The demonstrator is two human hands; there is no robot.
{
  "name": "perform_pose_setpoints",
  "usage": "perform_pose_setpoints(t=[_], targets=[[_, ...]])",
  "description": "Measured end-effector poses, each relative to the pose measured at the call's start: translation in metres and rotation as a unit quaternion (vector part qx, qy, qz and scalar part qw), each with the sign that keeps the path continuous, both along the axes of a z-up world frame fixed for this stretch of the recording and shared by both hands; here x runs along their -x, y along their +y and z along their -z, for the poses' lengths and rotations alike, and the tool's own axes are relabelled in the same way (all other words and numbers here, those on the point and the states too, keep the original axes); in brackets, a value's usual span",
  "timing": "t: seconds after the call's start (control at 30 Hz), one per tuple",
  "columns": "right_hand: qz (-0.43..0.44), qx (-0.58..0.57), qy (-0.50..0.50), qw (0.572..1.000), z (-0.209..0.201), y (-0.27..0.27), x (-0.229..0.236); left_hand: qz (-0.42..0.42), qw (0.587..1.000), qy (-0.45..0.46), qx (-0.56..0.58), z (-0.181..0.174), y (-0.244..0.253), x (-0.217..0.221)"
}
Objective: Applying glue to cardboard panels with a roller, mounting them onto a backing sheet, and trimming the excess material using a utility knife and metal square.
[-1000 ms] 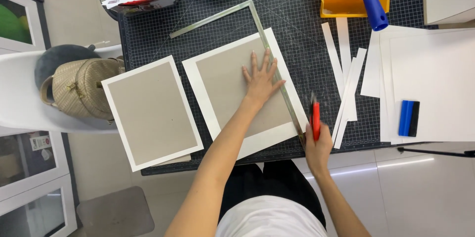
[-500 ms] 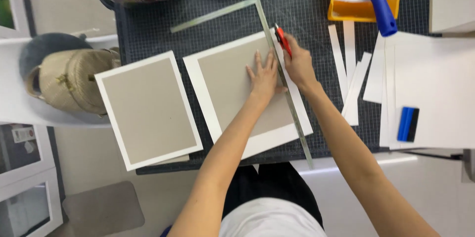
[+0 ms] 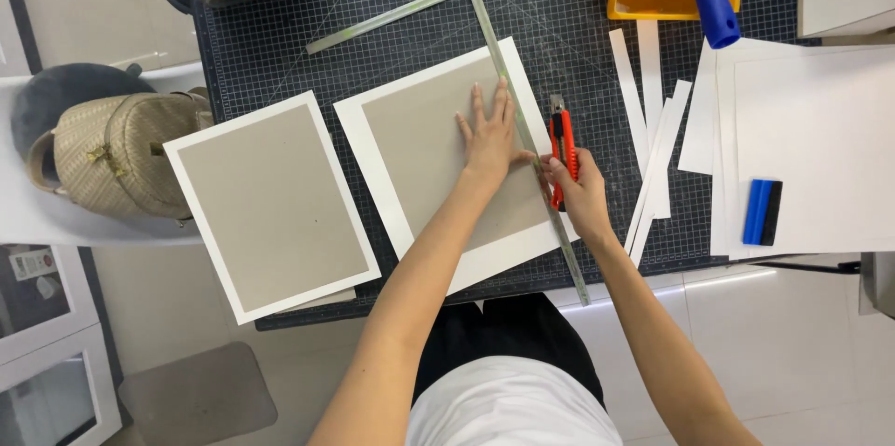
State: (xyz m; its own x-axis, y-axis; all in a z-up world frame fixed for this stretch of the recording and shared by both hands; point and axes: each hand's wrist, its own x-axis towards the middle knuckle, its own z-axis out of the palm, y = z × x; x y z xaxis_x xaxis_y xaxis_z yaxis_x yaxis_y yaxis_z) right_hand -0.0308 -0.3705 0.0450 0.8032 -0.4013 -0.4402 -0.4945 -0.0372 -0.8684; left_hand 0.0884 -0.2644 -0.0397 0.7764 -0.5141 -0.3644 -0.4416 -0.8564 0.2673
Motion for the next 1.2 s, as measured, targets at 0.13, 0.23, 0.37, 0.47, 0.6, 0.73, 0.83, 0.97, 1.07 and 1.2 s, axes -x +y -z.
perform_pose_setpoints(t=[0.13, 0.23, 0.37, 0.47, 0.6, 0.73, 0.83, 0.97, 1.07, 1.2], targets=[[0.007, -0.027, 0.013, 1.0, -0.008, 0.002, 0.004, -0.002, 1.0, 0.0, 0.01, 0.002, -0.001, 0.0], [0.01, -0.032, 0.007, 0.999, -0.004, 0.003, 0.006, 0.001, 1.0, 0.003, 0.014, 0.001, 0.001, -0.003], [-0.074, 0.106, -0.005, 0.992, 0.017, -0.008, -0.008, 0.008, 1.0, 0.011, 0.017, 0.002, 0.004, -0.005], [-0.164, 0.271, -0.061, 0.947, 0.008, -0.005, -0.05, 0.008, 1.0, 0.002, 0.019, 0.002, 0.004, -0.005], [-0.195, 0.33, -0.117, 0.916, 0.016, 0.0, -0.092, -0.002, 0.999, 0.001, 0.039, -0.009, 0.004, -0.001], [-0.224, 0.385, -0.106, 0.889, 0.039, -0.003, -0.114, -0.005, 1.0, -0.002, 0.029, 0.008, 0.002, -0.003], [-0.233, 0.404, -0.107, 0.878, 0.038, 0.0, -0.122, -0.006, 1.0, 0.001, 0.029, 0.006, 0.003, -0.002], [-0.224, 0.445, -0.081, 0.863, 0.052, -0.006, -0.131, -0.012, 1.0, 0.005, 0.026, -0.001, 0.003, -0.001], [-0.231, 0.451, -0.045, 0.861, 0.057, -0.008, -0.128, -0.013, 1.0, 0.008, 0.026, 0.001, 0.002, -0.003], [-0.243, 0.411, -0.055, 0.877, 0.025, -0.008, -0.082, -0.011, 0.999, -0.001, 0.043, 0.004, 0.004, 0.0]])
